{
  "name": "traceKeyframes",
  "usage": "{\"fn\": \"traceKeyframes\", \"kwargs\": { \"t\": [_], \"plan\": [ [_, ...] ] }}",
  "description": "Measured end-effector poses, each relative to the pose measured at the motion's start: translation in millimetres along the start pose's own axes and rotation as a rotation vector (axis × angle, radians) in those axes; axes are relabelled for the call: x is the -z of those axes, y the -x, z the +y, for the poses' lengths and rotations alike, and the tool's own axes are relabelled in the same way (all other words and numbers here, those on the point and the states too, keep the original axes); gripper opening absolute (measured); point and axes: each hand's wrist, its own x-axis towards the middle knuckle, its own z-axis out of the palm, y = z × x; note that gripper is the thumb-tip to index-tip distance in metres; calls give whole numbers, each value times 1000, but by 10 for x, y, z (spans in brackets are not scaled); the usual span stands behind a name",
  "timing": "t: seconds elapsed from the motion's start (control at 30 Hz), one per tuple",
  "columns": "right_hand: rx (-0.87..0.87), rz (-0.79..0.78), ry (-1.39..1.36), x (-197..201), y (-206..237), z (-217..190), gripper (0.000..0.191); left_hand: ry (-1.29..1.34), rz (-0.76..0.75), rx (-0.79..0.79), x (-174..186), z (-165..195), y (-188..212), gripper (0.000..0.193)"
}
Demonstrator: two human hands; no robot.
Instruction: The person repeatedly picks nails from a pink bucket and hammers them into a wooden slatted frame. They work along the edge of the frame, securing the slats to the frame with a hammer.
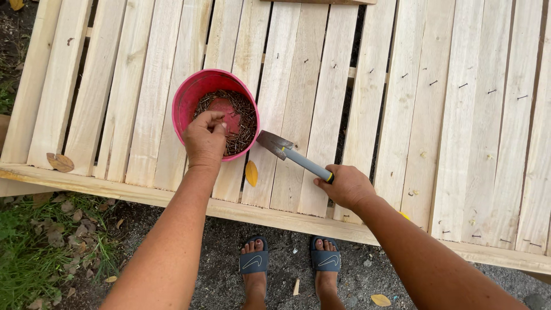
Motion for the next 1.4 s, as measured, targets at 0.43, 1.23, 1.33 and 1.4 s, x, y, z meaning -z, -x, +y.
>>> {"fn": "traceKeyframes", "kwargs": {
  "t": [0.43,1.23,1.33,1.4],
  "plan": [
    [58,-56,173,286,-21,867,48,248,-299,-54,-413,716,1186,3],
    [47,-80,-8,86,107,1236,49,-289,-723,-359,-1002,170,1656,7],
    [3,-101,-5,92,130,1216,48,-329,-730,-385,-991,189,1675,7],
    [13,-90,-10,88,149,1207,47,-344,-716,-443,-981,218,1673,7]
  ]
}}
